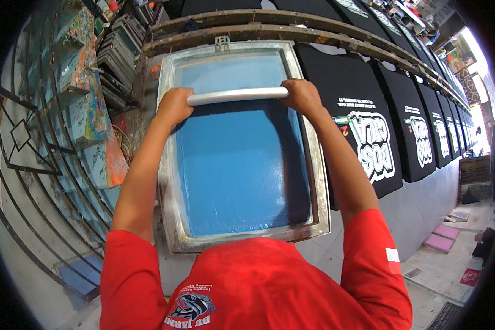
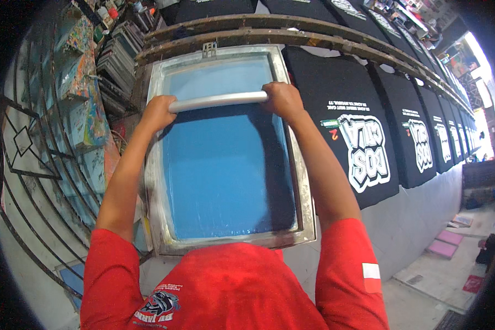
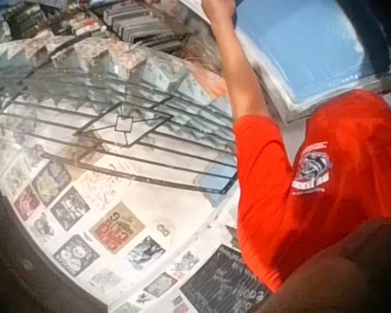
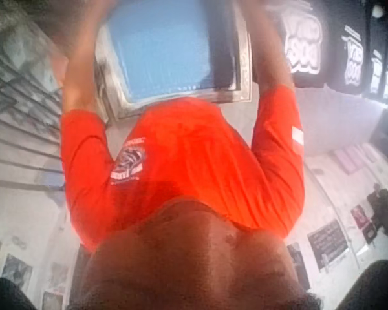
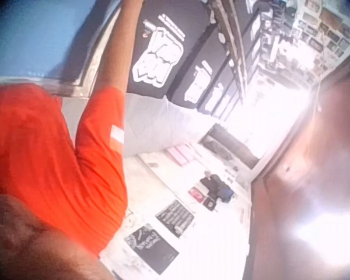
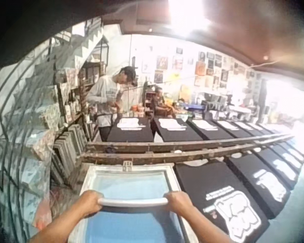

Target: The person performs screen printing on black shirts, using a squeegee to spread blue ink across the mesh screen on several shirts in a row. They move down the printing line, align the frame, and pull the squeegee across the design area multiple times.

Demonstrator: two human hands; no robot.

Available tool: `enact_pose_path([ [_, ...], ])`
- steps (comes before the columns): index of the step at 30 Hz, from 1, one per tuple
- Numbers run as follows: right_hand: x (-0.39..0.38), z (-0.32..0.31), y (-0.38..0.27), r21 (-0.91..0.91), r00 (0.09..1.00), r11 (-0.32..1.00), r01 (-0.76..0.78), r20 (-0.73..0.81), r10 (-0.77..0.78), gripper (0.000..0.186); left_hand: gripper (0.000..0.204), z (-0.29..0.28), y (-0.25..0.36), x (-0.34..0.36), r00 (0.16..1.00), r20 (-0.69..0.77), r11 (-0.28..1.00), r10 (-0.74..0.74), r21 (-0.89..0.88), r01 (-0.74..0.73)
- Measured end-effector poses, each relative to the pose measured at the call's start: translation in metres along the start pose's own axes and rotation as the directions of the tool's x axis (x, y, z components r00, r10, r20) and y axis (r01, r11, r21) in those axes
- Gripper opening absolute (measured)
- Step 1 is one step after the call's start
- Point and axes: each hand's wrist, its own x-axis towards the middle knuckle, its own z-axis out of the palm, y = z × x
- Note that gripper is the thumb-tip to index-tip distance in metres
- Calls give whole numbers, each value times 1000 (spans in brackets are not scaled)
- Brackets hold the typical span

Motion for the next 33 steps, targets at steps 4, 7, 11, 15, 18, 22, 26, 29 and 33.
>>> enact_pose_path([
  [4, -13, 1, 0, -47, 1000, 999, -1, -31, 0, 15, 16, 5, 13, -11, 999, -25, 999, 29, 20, -28],
  [7, -48, -4, -14, -1, 1000, 1000, -2, 12, 2, 14, 19, -1, 34, -47, 1000, 13, 999, -12, 37, 12],
  [11, -111, -14, -39, 25, 999, 999, -39, 34, 38, 19, 23, -4, 61, -110, 999, 47, 998, 0, 55, -3],
  [15, -186, -30, -70, 48, 999, 998, -34, 44, 31, 21, 30, -8, 93, -181, 993, 108, 999, -38, 5, 37],
  [18, -242, -42, -95, 44, 996, 997, -57, 70, 54, 26, 35, -11, 120, -241, 986, 159, 998, -59, -16, 62],
  [22, -306, -62, -123, 129, 993, 988, -84, 96, 72, 27, 36, -28, 160, -301, 963, 262, 994, -68, -69, 89],
  [26, -320, -59, -129, 62, 992, 992, -111, 74, 106, 26, 36, -25, 168, -316, 975, 205, 992, -82, -77, 99],
  [29, -317, -62, -127, 74, 995, 994, -86, 59, 81, 26, 33, -32, 167, -309, 977, 207, 994, -59, -73, 76],
  [33, -307, -69, -122, 101, 997, 994, -38, 67, 31, 27, 30, -38, 162, -300, 974, 219, 990, -62, -110, 88],
])
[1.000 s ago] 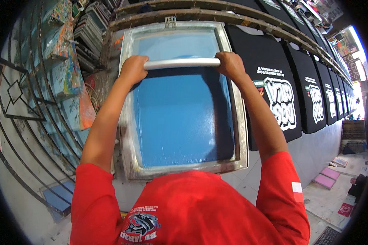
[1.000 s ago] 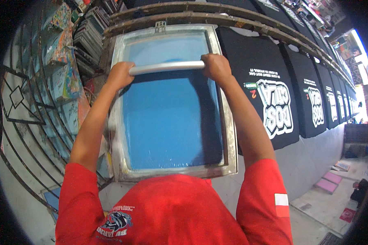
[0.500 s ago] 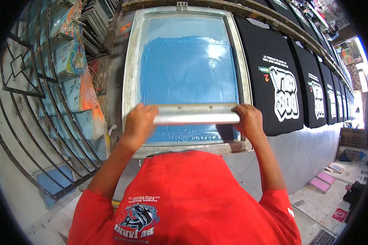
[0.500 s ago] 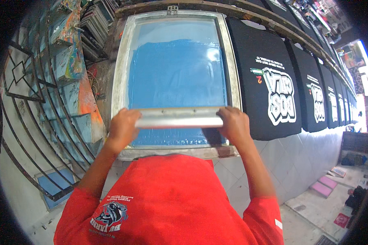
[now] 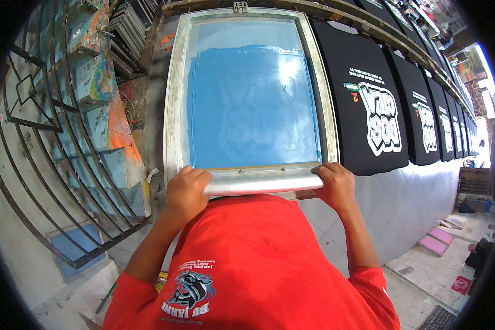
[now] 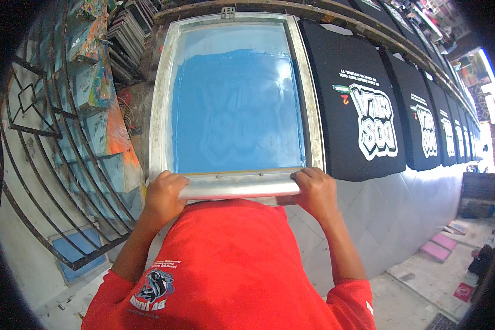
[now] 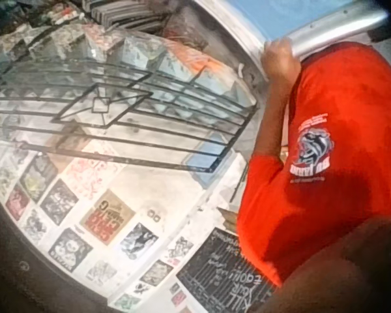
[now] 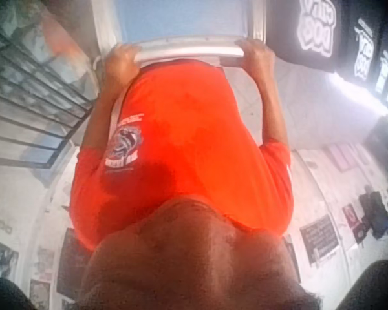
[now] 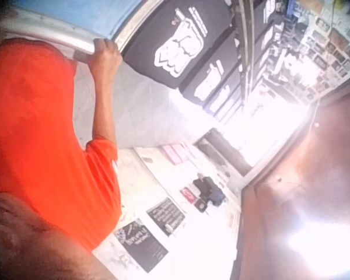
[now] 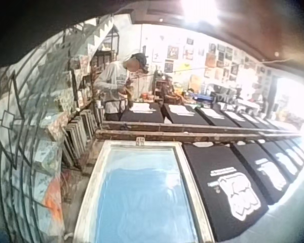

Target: The person performs screen printing on black shirts, using a squeegee to spread blue ink across the mesh screen on several shirts in a row. They move down the printing line, align the frame, and pull the squeegee across the design area multiple times.

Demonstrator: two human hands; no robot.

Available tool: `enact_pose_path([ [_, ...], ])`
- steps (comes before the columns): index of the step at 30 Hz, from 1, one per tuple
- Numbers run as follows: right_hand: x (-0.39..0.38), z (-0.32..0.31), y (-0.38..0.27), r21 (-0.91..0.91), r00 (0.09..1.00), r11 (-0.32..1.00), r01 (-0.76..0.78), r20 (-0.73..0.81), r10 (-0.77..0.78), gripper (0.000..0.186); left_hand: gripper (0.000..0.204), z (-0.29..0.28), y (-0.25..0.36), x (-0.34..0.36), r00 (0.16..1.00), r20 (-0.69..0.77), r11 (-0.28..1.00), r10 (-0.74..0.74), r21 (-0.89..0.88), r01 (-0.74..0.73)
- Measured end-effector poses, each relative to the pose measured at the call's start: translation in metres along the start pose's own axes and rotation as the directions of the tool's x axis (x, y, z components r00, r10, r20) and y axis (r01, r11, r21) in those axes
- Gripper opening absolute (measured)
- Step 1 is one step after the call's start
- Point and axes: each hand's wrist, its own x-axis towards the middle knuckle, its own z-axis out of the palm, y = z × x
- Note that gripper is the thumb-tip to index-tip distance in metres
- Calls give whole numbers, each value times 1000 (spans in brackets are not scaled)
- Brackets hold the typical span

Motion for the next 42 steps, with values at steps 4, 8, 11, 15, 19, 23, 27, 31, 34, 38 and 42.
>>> enact_pose_path([
  [4, -2, -1, 0, -12, 997, 999, 50, -64, -51, 27, 34, 5, -7, 0, 998, -48, 998, 30, -61, -33],
  [8, 1, 1, 2, -10, 997, 999, 51, -62, -52, 27, 31, -3, -1, 4, 990, -118, 994, 76, -72, -84],
  [11, 4, 1, 5, -3, 997, 999, 51, -55, -52, 29, 33, -3, -4, 7, 991, -108, 992, 84, -82, -93],
  [15, 24, -12, 6, -25, 993, 997, 70, -96, -72, 30, 35, -22, -10, 23, 986, -144, 996, 79, -41, -85],
  [19, 91, -11, 30, -25, 995, 996, 80, -65, -81, 33, 32, -33, -39, 73, 989, -133, 997, 66, 57, -59],
  [23, 187, 10, 71, -37, 981, 991, 132, -137, -136, 22, 22, -47, -70, 163, 971, -233, 989, 46, 150, -10],
  [27, 268, 13, 101, -95, 993, 994, 47, -103, -57, 23, 20, -59, -102, 253, 962, -260, 991, 81, 128, -49],
  [31, 314, 19, 114, -89, 997, 996, 24, -75, -30, 20, 17, -60, -125, 303, 975, -213, 988, 69, 151, -37],
  [34, 324, 31, 117, -113, 999, 994, -13, -39, 8, 19, 17, -52, -136, 316, 986, -156, 989, 60, 140, -38],
  [38, 321, 39, 120, -138, 999, 990, -13, -33, 9, 18, 19, -43, -142, 318, 977, -186, 977, 110, 200, -72],
  [42, 293, 36, 112, -159, 1000, 987, 10, -3, -11, 20, 18, -43, -125, 291, 990, -115, 980, 84, 187, -62],
])
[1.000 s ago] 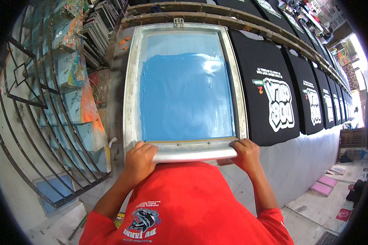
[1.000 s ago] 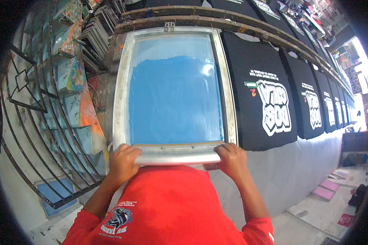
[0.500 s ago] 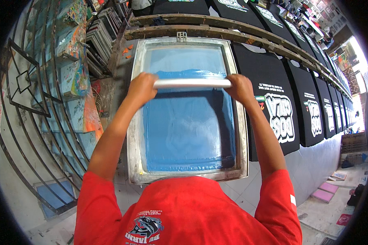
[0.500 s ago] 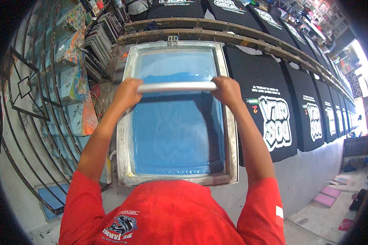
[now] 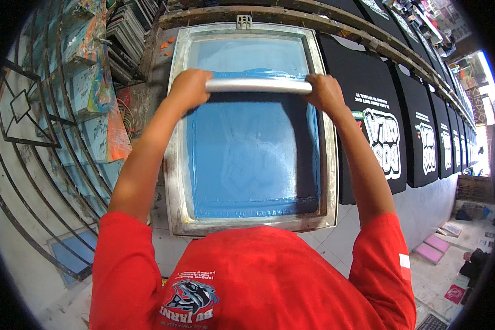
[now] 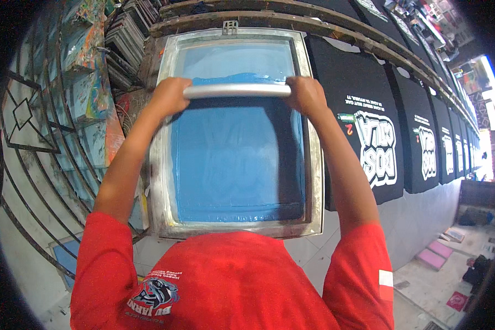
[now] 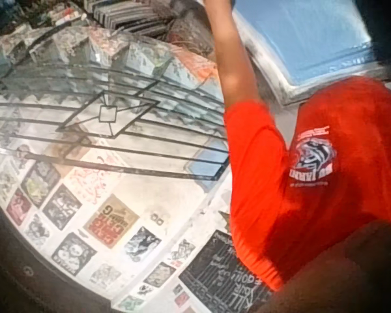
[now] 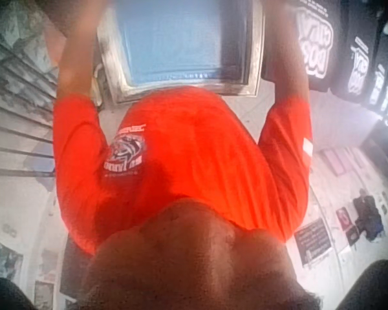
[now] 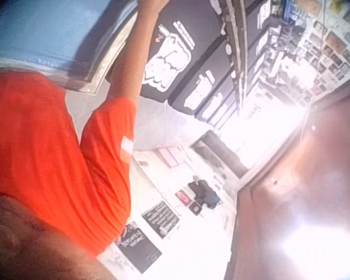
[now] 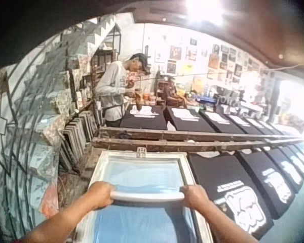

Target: The person performs screen printing on black shirts, using a squeegee to spread blue ink across the mesh screen on several shirts in a row. They move down the printing line, align the frame, and pull the squeegee across the design area multiple times.

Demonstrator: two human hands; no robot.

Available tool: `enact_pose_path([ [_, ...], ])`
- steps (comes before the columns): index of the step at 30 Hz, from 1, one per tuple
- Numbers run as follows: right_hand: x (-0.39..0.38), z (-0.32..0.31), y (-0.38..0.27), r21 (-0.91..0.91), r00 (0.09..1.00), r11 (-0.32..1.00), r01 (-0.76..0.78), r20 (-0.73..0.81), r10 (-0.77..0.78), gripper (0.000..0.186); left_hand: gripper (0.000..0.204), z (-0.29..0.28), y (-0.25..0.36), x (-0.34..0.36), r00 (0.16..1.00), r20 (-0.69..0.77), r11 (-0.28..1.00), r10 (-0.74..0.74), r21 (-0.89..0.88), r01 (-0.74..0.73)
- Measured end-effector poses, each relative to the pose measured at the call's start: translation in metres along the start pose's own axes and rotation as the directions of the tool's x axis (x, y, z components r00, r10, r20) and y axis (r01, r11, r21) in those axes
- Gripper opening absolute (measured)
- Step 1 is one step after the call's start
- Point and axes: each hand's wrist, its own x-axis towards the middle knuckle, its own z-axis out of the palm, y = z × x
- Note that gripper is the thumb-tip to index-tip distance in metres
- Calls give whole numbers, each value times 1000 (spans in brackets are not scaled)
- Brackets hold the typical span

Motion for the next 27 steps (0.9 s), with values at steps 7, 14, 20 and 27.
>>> enact_pose_path([
  [7, -139, -27, -53, 123, 999, 992, 5, 31, -9, 16, 21, 0, 65, -136, 997, 79, 999, -16, -33, 19],
  [14, -287, -48, -106, 127, 993, 988, -92, 90, 81, 26, 33, -8, 141, -276, 984, 176, 988, 1, -150, 26],
  [20, -303, -54, -119, 125, 996, 988, -90, 31, 87, 19, 36, -6, 148, -291, 989, 144, 977, -18, -209, 48],
  [27, -323, -39, -124, 102, 992, 995, -16, -126, 29, 10, 35, 12, 155, -314, 997, -76, 987, 4, -161, -17],
])
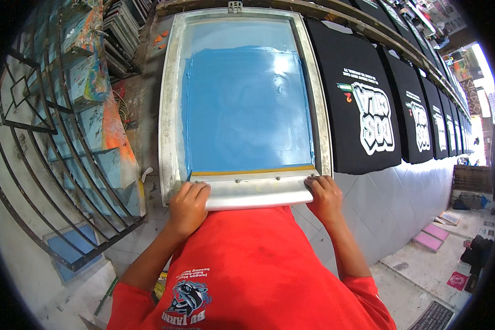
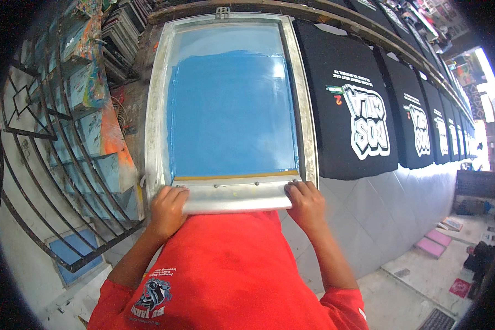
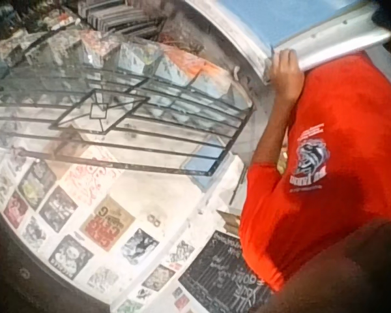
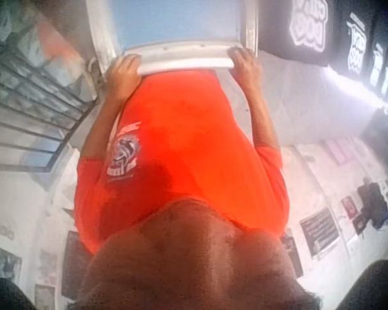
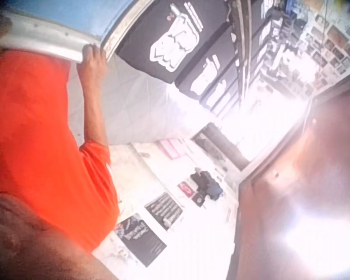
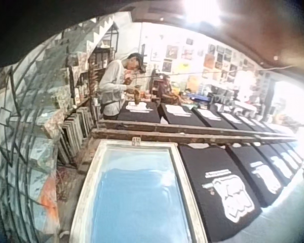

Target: The person performs screen printing on black shirts, using a squeegee to spread blue ink across the mesh screen on several shirts in a row. They move down the printing line, align the frame, and pull the squeegee across the design area multiple times.

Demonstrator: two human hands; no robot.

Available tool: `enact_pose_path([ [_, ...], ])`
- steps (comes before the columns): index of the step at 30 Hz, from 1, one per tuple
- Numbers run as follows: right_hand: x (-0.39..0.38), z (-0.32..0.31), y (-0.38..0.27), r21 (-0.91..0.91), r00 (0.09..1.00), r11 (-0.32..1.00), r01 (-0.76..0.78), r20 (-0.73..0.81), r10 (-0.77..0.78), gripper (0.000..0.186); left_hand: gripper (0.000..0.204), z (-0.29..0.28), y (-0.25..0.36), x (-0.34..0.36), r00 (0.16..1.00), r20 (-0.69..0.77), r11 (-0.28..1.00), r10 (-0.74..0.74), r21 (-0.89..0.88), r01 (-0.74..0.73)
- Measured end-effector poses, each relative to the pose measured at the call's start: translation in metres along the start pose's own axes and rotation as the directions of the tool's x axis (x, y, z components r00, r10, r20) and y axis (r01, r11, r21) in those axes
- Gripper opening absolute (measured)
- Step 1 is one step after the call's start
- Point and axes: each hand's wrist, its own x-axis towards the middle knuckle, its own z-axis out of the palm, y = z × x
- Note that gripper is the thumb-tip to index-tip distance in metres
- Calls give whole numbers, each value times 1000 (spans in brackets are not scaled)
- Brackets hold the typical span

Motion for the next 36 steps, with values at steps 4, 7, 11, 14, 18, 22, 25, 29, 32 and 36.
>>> enact_pose_path([
  [4, -16, 11, 6, 3, 996, 999, 49, -71, -49, 17, 39, 6, 5, -10, 999, -28, 1000, 15, -9, -15],
  [7, -22, 14, 2, 27, 991, 999, 42, -127, -38, 25, 45, 10, 7, -16, 998, -58, 999, 10, -44, -13],
  [11, -25, 14, 5, 60, 998, 998, 19, -66, -15, 36, 52, 17, 9, -20, 995, -101, 999, 4, -45, -9],
  [14, -24, 7, 2, 117, 1000, 993, 8, -16, -6, 45, 53, 24, 7, -23, 993, -115, 1000, -9, -14, 7],
  [18, -31, 12, 0, 114, 1000, 993, -7, -29, 11, 51, 56, 23, 8, -24, 997, -67, 999, -29, 17, 30],
  [22, -33, 14, -4, 142, 999, 990, -9, -48, 16, 53, 56, 14, 15, -28, 999, -11, 998, -44, -37, 43],
  [25, -30, 1, -5, 216, 1000, 976, 17, -29, -11, 59, 59, 9, 7, -32, 995, -70, 996, -66, -72, 61],
  [29, -39, 12, 16, 359, 874, 881, -307, -261, 411, 52, 62, 21, -54, -38, 806, -443, 919, -393, -157, 362],
  [32, -28, 30, 54, 637, 665, 501, -586, 25, 747, 50, 56, 29, -114, -39, 583, 136, 416, -801, -574, 705],
  [36, -11, 47, 92, 642, 556, 199, -741, 419, 718, 57, 47, 57, -133, -30, 599, 349, 35, -721, -845, 534],
])
